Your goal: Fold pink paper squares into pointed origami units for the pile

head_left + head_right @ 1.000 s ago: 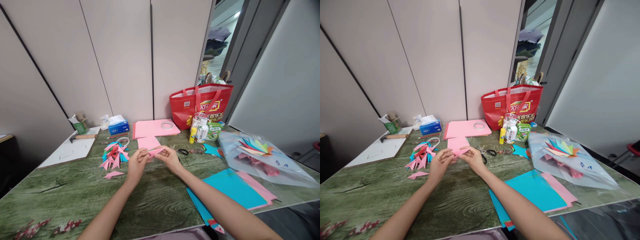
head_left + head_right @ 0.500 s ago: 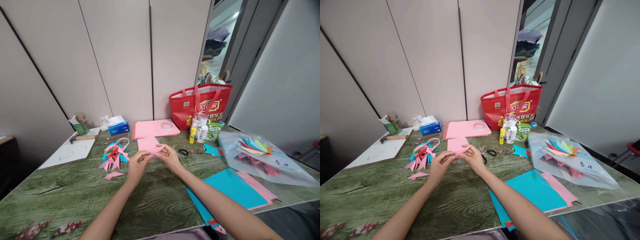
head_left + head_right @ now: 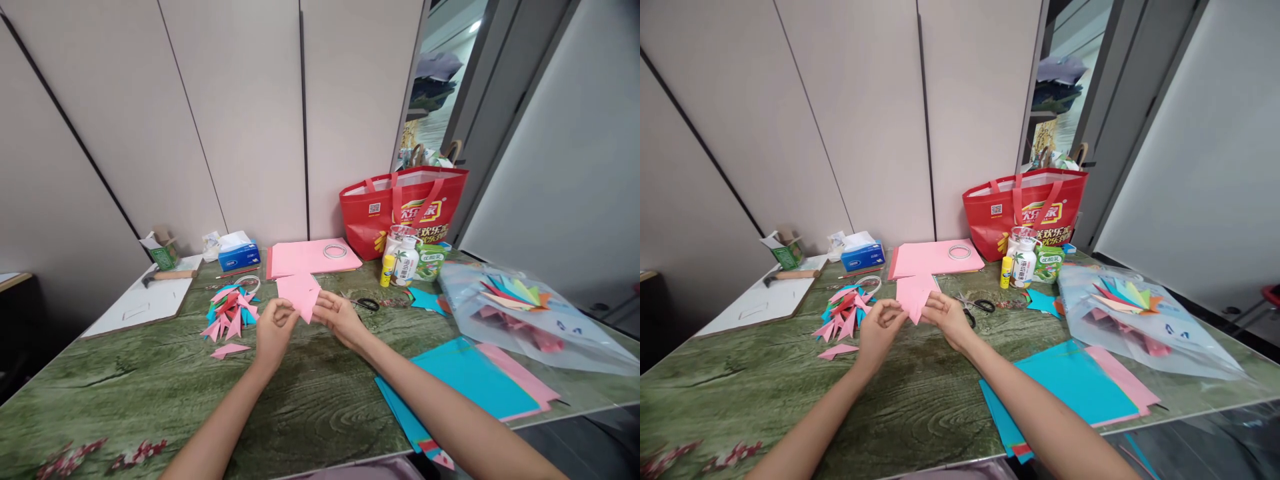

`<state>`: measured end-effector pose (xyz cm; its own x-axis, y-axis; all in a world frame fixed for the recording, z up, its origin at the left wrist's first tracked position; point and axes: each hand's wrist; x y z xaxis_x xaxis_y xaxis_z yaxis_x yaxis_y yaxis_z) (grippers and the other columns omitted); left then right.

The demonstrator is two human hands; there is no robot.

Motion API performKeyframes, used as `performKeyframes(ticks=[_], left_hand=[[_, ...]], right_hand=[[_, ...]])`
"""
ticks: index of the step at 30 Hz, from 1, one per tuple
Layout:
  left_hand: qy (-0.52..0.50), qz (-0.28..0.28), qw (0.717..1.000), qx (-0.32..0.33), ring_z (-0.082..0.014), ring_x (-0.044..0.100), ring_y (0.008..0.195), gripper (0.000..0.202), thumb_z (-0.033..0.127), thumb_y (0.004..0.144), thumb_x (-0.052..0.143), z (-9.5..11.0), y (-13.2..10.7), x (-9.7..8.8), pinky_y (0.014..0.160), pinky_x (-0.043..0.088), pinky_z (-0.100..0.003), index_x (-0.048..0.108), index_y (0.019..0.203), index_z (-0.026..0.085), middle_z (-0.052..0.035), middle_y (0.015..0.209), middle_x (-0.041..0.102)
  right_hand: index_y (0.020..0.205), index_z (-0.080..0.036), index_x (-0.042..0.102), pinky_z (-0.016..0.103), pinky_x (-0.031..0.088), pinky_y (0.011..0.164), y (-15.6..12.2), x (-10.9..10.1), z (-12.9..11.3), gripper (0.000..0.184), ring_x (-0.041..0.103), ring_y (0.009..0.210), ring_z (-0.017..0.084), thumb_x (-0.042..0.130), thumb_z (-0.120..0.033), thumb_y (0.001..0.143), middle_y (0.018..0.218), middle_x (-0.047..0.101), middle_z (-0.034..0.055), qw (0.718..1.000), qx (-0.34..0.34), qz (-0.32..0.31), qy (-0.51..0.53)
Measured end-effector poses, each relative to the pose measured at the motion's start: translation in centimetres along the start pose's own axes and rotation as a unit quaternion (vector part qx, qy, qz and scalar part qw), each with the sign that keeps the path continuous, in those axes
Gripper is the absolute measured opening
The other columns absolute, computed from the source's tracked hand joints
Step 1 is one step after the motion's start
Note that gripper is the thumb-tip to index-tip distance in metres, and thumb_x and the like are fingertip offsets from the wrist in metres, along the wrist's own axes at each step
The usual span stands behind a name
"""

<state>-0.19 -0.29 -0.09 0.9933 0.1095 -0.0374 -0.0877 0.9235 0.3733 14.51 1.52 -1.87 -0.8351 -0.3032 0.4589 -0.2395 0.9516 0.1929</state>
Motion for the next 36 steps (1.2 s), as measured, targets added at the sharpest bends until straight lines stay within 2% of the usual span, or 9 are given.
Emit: performKeyframes(ticks=[3, 6, 9, 12, 16, 21, 25, 31, 36], left_hand=[[-0.027, -0.004, 0.999, -0.039, -0.0099, 0.059, 0.054, 0.028, 0.02, 0.057, 0.067, -0.4, 0.2, 0.1, 0.054, 0.05, -0.022, 0.044, 0.074, 0.018, 0.0051, 0.062, 0.054], [-0.042, -0.033, 0.996, -0.076, -0.0114, 0.058, 0.053, 0.029, 0.019, 0.057, 0.065, -0.9, 0.2, 0.1, 0.048, 0.051, -0.024, 0.046, 0.077, 0.017, 0.0046, 0.06, 0.054], [-0.045, -0.077, 0.989, -0.116, -0.0136, 0.059, 0.055, 0.026, 0.019, 0.059, 0.062, -1.0, 0.2, 0.1, 0.047, 0.051, -0.026, 0.052, 0.083, 0.014, 0.0008, 0.062, 0.059], [-0.057, -0.09, 0.984, -0.143, -0.0132, 0.059, 0.055, 0.022, 0.019, 0.06, 0.063, -0.5, 0.1, 0.0, 0.051, 0.052, -0.026, 0.056, 0.08, 0.012, -0.0018, 0.063, 0.063], [-0.086, -0.092, 0.978, -0.166, -0.0126, 0.059, 0.051, 0.022, 0.02, 0.058, 0.066, 0.5, 0.1, -0.1, 0.053, 0.052, -0.026, 0.055, 0.075, 0.012, -0.0001, 0.06, 0.062], [-0.1, -0.131, 0.97, -0.181, -0.0148, 0.062, 0.052, 0.025, 0.023, 0.058, 0.067, 0.5, 0.1, -0.2, 0.053, 0.052, -0.03, 0.053, 0.076, 0.014, 0.0003, 0.066, 0.063], [-0.097, -0.179, 0.957, -0.208, -0.0177, 0.064, 0.057, 0.026, 0.026, 0.062, 0.064, 0.1, 0.2, -0.5, 0.056, 0.052, -0.032, 0.053, 0.082, 0.014, 0.0002, 0.065, 0.064], [-0.122, -0.169, 0.949, -0.236, -0.0186, 0.064, 0.052, 0.029, 0.025, 0.062, 0.065, 0.7, 0.3, -0.7, 0.049, 0.052, -0.029, 0.049, 0.084, 0.015, -0.0003, 0.06, 0.065], [-0.143, -0.206, 0.939, -0.237, -0.018, 0.064, 0.053, 0.032, 0.023, 0.063, 0.065, 1.2, 0.3, -0.7, 0.048, 0.051, -0.026, 0.047, 0.087, 0.015, -0.0036, 0.065, 0.067]], right_hand=[[0.091, -0.018, 0.06, 0.028, 0.048, 0.066, 0.1, -0.2, 0.3, 0.035, 0.061, 0.068, 0.014, 0.07, -0.027, 0.058, 0.082, 0.066, 0.003, 0.998, -0.013, -0.001, -0.054], [0.087, -0.019, 0.062, 0.028, 0.047, 0.07, 0.1, -0.2, 0.7, 0.025, 0.059, 0.072, 0.014, 0.066, -0.026, 0.063, 0.082, 0.065, 0.0018, 0.987, -0.061, 0.007, -0.147], [0.094, -0.019, 0.062, 0.028, 0.047, 0.073, 0.0, -0.1, 1.1, 0.028, 0.058, 0.081, 0.015, 0.062, -0.026, 0.067, 0.092, 0.063, 0.0036, 0.974, -0.085, -0.041, -0.205], [0.099, -0.018, 0.059, 0.027, 0.049, 0.072, 0.0, -0.2, 1.4, 0.037, 0.058, 0.082, 0.015, 0.065, -0.027, 0.064, 0.096, 0.061, 0.0046, 0.976, -0.074, -0.071, -0.191], [0.079, -0.015, 0.059, 0.027, 0.05, 0.06, 0.2, -0.6, 1.4, 0.023, 0.059, 0.057, 0.012, 0.065, -0.033, 0.064, 0.067, 0.062, 0.0005, 0.983, -0.032, -0.005, -0.183], [0.072, -0.016, 0.053, 0.023, 0.047, 0.046, 0.0, -0.6, 1.3, 0.024, 0.056, 0.047, 0.011, 0.062, -0.037, 0.066, 0.056, 0.059, -0.0019, 0.978, 0.014, -0.035, -0.207], [0.072, -0.015, 0.054, 0.019, 0.041, 0.04, -0.3, -0.4, 1.0, 0.022, 0.05, 0.04, 0.008, 0.06, -0.036, 0.068, 0.051, 0.055, -0.004, 0.967, -0.001, -0.039, -0.25], [0.071, -0.014, 0.054, 0.017, 0.038, 0.036, -0.4, 0.0, 0.6, 0.024, 0.049, 0.038, 0.007, 0.062, -0.036, 0.067, 0.047, 0.054, -0.0043, 0.969, -0.014, -0.016, -0.245], [0.068, -0.014, 0.054, 0.017, 0.039, 0.035, -0.4, -0.2, 0.3, 0.025, 0.048, 0.037, 0.006, 0.064, -0.037, 0.065, 0.051, 0.057, -0.0033, 0.974, -0.008, -0.022, -0.226]])
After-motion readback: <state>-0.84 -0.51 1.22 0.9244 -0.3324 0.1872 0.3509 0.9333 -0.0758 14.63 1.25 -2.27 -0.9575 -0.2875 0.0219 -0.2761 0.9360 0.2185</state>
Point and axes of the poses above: each hand's wrist, its own y-axis towards the middle knuckle, its own x-axis out of the palm, z = x × y
